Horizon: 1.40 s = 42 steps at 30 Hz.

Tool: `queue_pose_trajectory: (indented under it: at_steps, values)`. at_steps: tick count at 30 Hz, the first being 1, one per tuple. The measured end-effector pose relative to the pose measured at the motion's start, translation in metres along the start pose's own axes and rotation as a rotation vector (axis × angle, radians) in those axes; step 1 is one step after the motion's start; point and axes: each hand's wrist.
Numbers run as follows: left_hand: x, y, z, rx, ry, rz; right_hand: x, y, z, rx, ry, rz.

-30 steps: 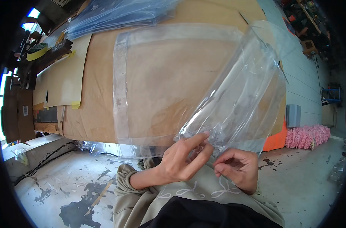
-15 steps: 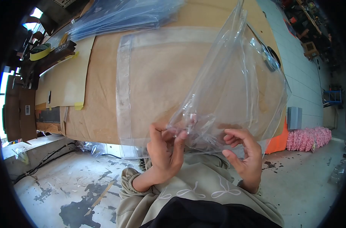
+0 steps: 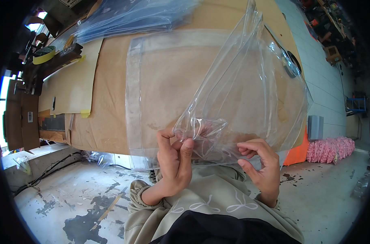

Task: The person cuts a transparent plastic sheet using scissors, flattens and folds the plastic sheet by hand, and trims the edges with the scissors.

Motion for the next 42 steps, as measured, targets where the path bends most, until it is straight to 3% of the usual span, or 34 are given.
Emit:
queue_pose_trajectory:
  at_steps: [9, 13, 16, 19, 22, 27, 32, 35, 42]
  values:
    - [0.004, 0.001, 0.005, -0.031, 0.052, 0.021, -0.001, 0.001, 0.001, -0.004, -0.009, 0.005]
    - [0.005, 0.003, -0.007, 0.067, 0.047, 0.139, 0.000, 0.000, -0.001, 0.025, -0.020, 0.008]
    - [0.004, 0.002, -0.006, 0.066, 0.063, 0.111, 0.004, 0.002, -0.001, 0.070, -0.023, 0.050]
    - [0.008, 0.003, -0.003, -0.019, 0.144, 0.145, 0.014, 0.007, -0.001, 0.107, -0.010, 0.044]
    - [0.005, 0.001, 0.005, -0.027, 0.041, 0.025, 0.034, 0.015, 0.012, 0.109, -0.204, 0.004]
    - [0.001, 0.003, -0.001, 0.001, 0.024, 0.051, 0.086, 0.049, 0.000, 0.219, -0.545, -0.117]
    - [0.001, 0.003, 0.000, -0.023, 0.028, 0.059, 0.123, 0.100, -0.074, 0.301, -0.820, -0.467]
    - [-0.001, 0.003, -0.001, -0.036, 0.043, 0.037, 0.124, 0.099, -0.075, 0.130, -0.611, -0.416]
    - [0.002, 0.003, -0.003, -0.012, 0.028, 0.077, 0.123, 0.095, -0.060, 0.082, -0.652, -0.417]
Point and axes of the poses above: each hand's wrist, its own y-axis towards the middle knuckle, its own x-axis out of the back of the hand, z = x × y, and after that the axes turned 10 degrees about -z, right-handed
